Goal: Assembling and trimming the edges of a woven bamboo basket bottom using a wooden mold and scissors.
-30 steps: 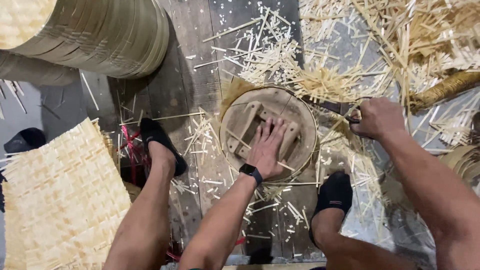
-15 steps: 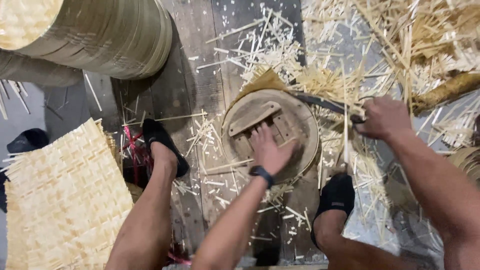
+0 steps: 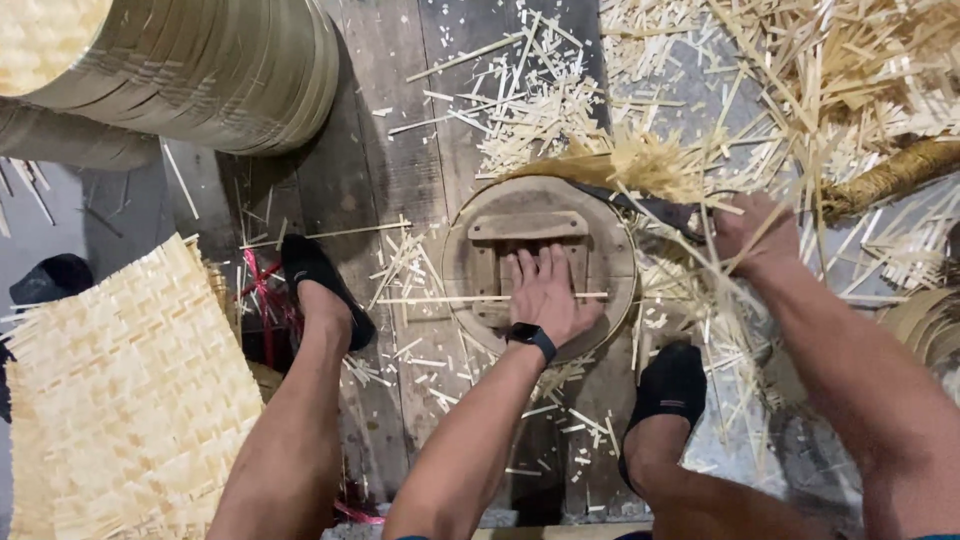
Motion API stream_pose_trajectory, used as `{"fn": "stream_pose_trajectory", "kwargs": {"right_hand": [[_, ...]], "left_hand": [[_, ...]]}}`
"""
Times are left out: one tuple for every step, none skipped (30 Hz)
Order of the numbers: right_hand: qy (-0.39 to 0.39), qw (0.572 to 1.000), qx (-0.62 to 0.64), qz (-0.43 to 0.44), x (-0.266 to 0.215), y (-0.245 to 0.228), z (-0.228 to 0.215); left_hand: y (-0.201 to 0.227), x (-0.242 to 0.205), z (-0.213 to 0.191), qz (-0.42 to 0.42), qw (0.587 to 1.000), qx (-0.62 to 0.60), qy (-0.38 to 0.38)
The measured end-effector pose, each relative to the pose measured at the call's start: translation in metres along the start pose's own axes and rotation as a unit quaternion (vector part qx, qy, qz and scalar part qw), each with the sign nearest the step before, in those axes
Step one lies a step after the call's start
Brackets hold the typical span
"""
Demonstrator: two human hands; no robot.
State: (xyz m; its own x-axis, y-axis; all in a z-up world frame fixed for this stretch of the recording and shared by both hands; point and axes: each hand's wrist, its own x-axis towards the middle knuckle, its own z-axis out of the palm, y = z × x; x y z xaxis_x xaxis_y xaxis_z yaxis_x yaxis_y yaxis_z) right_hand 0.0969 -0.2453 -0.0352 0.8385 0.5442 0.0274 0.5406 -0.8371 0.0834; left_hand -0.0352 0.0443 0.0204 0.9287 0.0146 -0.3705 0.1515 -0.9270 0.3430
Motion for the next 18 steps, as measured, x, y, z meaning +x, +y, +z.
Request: {"fn": "stream_pose_trajectory", "kwargs": {"right_hand": [[0.002, 1.000, -0.001, -0.002, 0.008, -0.001, 0.014], [-0.136, 0.989, 0.014, 0.064, 0.016, -0.001, 0.028], [-0.275, 0.952, 0.034, 0.128, 0.018, -0.009, 0.044], [-0.277, 0.951, 0.040, 0.129, 0.026, -0.028, 0.030], [-0.190, 0.979, -0.008, 0.078, 0.038, -0.040, 0.014], [-0.100, 0.993, -0.056, 0.027, 0.051, -0.053, -0.002], [-0.100, 0.993, -0.057, 0.028, 0.045, -0.046, -0.001], [-0.186, 0.979, 0.019, 0.077, 0.039, -0.041, 0.000], [-0.267, 0.951, 0.093, 0.122, 0.036, -0.033, 0.001], [-0.265, 0.952, 0.091, 0.120, 0.033, -0.022, -0.014], [-0.316, 0.936, 0.093, 0.122, 0.027, -0.016, -0.028], [-0.366, 0.917, 0.095, 0.125, 0.021, -0.009, -0.041], [-0.367, 0.917, 0.094, 0.125, 0.013, -0.009, -0.035], [-0.299, 0.948, 0.053, 0.098, 0.004, -0.008, -0.030], [-0.226, 0.972, 0.010, 0.069, -0.001, -0.004, -0.025], [-0.224, 0.972, 0.007, 0.068, 0.013, -0.009, -0.024], [-0.215, 0.975, 0.023, 0.059, 0.023, -0.019, -0.022], [-0.205, 0.977, 0.040, 0.050, 0.034, -0.029, -0.020]], "left_hand": [[0.002, 0.001, -0.003, -0.002, 1.000, -0.001, 0.002], [0.003, 0.002, -0.006, -0.001, 1.000, -0.011, -0.011], [0.001, -0.002, -0.009, -0.001, 0.999, -0.017, -0.030], [-0.002, -0.004, -0.007, -0.002, 0.999, -0.013, -0.034], [-0.001, -0.001, -0.006, 0.005, 1.000, -0.022, -0.018], [-0.001, 0.001, -0.005, 0.012, 0.999, -0.030, -0.002], [-0.003, 0.001, -0.007, 0.014, 0.999, -0.031, -0.002], [-0.005, 0.001, -0.009, 0.022, 1.000, -0.006, -0.019], [-0.007, 0.002, -0.011, 0.028, 0.999, 0.018, -0.033], [-0.007, 0.001, -0.019, 0.027, 0.999, 0.016, -0.030], [-0.011, -0.003, -0.028, 0.063, 0.995, 0.039, -0.068], [-0.015, -0.007, -0.036, 0.099, 0.988, 0.061, -0.105], [-0.014, -0.008, -0.035, 0.099, 0.988, 0.059, -0.105], [-0.013, -0.008, -0.035, 0.120, 0.984, 0.068, -0.113], [-0.011, -0.005, -0.036, 0.142, 0.980, 0.077, -0.118], [-0.010, -0.003, -0.036, 0.141, 0.980, 0.076, -0.115], [-0.012, -0.003, -0.036, 0.142, 0.978, 0.092, -0.125], [-0.014, -0.004, -0.037, 0.143, 0.974, 0.108, -0.136]]}}
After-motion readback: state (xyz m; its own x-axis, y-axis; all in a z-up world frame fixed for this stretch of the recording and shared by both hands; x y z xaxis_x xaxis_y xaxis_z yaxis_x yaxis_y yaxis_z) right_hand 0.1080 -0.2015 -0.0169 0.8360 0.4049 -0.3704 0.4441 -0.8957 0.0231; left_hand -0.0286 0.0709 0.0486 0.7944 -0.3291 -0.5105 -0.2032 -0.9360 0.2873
